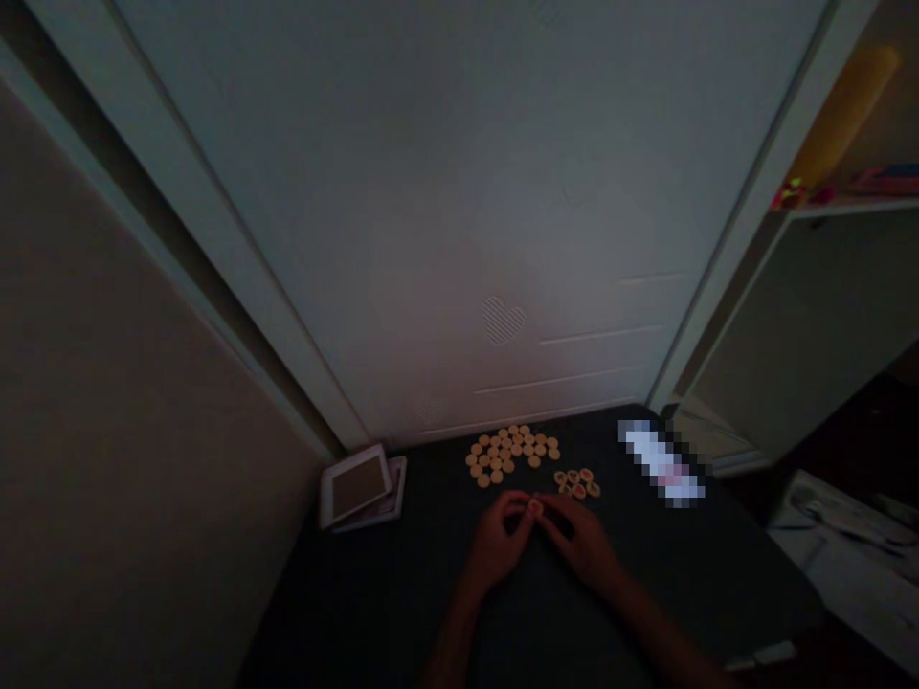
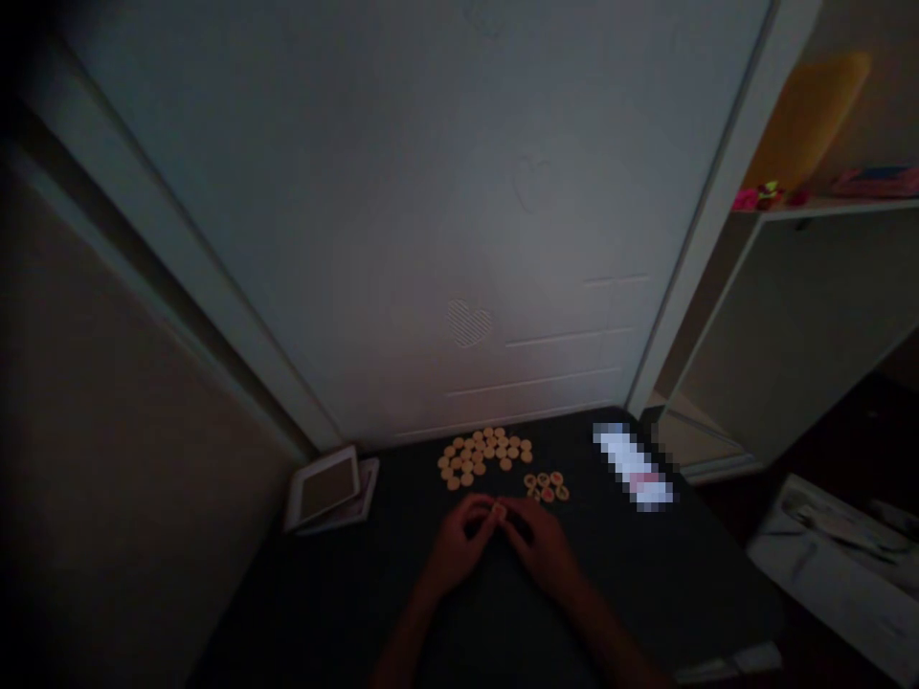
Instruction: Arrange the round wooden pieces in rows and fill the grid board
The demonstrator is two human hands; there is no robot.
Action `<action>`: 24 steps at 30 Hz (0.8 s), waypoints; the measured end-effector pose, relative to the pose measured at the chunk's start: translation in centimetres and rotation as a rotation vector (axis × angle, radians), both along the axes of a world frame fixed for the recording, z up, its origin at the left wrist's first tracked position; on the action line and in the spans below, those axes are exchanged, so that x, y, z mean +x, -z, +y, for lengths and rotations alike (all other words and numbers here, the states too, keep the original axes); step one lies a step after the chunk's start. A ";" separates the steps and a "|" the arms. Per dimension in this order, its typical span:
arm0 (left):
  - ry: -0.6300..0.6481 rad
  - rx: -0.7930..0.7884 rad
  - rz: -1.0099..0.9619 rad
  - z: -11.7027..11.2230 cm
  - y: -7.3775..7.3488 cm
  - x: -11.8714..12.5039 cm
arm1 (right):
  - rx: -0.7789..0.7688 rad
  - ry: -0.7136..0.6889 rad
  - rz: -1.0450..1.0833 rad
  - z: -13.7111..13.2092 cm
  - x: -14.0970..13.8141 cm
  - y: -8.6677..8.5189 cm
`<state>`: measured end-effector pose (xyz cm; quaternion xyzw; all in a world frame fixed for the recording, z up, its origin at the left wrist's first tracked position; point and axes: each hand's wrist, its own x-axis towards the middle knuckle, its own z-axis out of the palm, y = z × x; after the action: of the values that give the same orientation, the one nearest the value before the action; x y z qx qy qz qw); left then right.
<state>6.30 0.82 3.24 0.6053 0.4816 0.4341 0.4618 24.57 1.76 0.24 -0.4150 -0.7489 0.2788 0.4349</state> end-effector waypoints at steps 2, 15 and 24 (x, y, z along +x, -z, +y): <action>-0.027 0.010 0.011 0.1 0.2 0.0 | 0.026 -0.026 0.008 -0.1 0.0 -0.2; -0.076 0.055 0.072 0.3 1.4 0.0 | 0.019 -0.043 -0.033 0.0 0.3 -0.3; 0.007 0.042 0.049 0.0 0.7 0.1 | -0.004 0.023 -0.051 0.1 0.1 -0.6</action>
<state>6.37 0.79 2.53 0.6269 0.4814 0.4278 0.4385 24.68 1.82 0.81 -0.4314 -0.7546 0.2646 0.4177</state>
